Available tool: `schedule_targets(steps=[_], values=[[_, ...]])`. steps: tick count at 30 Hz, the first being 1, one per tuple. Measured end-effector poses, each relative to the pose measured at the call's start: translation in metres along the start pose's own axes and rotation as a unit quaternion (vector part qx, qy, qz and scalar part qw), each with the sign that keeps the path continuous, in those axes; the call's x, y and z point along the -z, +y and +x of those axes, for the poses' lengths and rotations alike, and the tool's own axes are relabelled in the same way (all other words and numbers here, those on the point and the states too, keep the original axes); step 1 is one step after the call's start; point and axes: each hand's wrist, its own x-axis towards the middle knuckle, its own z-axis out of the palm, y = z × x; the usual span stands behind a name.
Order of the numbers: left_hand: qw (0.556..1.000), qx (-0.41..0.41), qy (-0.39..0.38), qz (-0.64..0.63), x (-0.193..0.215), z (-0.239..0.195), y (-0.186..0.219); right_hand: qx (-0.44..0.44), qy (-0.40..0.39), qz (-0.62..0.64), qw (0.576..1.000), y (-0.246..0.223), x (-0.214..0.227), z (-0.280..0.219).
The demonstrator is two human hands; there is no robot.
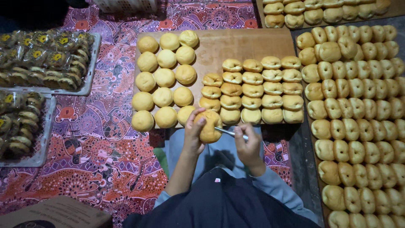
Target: The person sits on the floor and repeatedly picks up round buns, splits them horizontally with a small knife, and stacks the halves on a wooden board. The person handles the buns one at a time and places the cut pieces in neat rows.
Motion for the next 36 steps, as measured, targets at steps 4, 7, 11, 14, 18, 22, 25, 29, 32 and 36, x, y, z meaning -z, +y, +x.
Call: schedule_targets(steps=[4,7,11,14,18,22,25,29,32,36], values=[[0.989,-0.01,0.027,0.148,-0.005,-0.003,-0.005,0.047,0.03,-0.055,0.997,0.008,-0.021,-0.007],[0.976,0.0,-0.004,0.216,-0.012,-0.009,-0.012,0.058,0.031,-0.079,0.995,0.013,-0.036,-0.01],[0.987,0.025,0.025,0.16,-0.018,-0.005,-0.009,0.026,-0.009,-0.071,0.997,0.016,-0.034,-0.002],[0.989,0.02,0.061,0.137,-0.02,0.0,-0.003,0.004,0.02,-0.023,1.0,0.014,-0.018,0.003],[0.986,0.009,0.044,0.163,-0.029,0.001,-0.012,-0.008,0.021,-0.05,0.999,0.009,-0.017,0.011],[0.984,0.011,0.036,0.172,-0.034,-0.002,-0.023,-0.005,0.009,-0.077,0.997,0.012,-0.022,0.014],[0.984,0.008,0.042,0.17,-0.036,-0.003,-0.024,0.065,0.077,-0.105,0.989,0.015,-0.016,0.011],[0.981,-0.017,0.069,0.181,-0.042,-0.003,-0.031,0.098,0.165,-0.105,0.976,0.024,-0.015,0.003],[0.976,-0.016,0.043,0.214,-0.042,-0.001,-0.035,-0.011,0.119,0.004,0.993,0.032,-0.026,0.002],[0.974,0.028,0.032,0.224,-0.033,0.003,-0.031,-0.086,0.015,0.087,0.992,0.046,-0.021,0.005]])
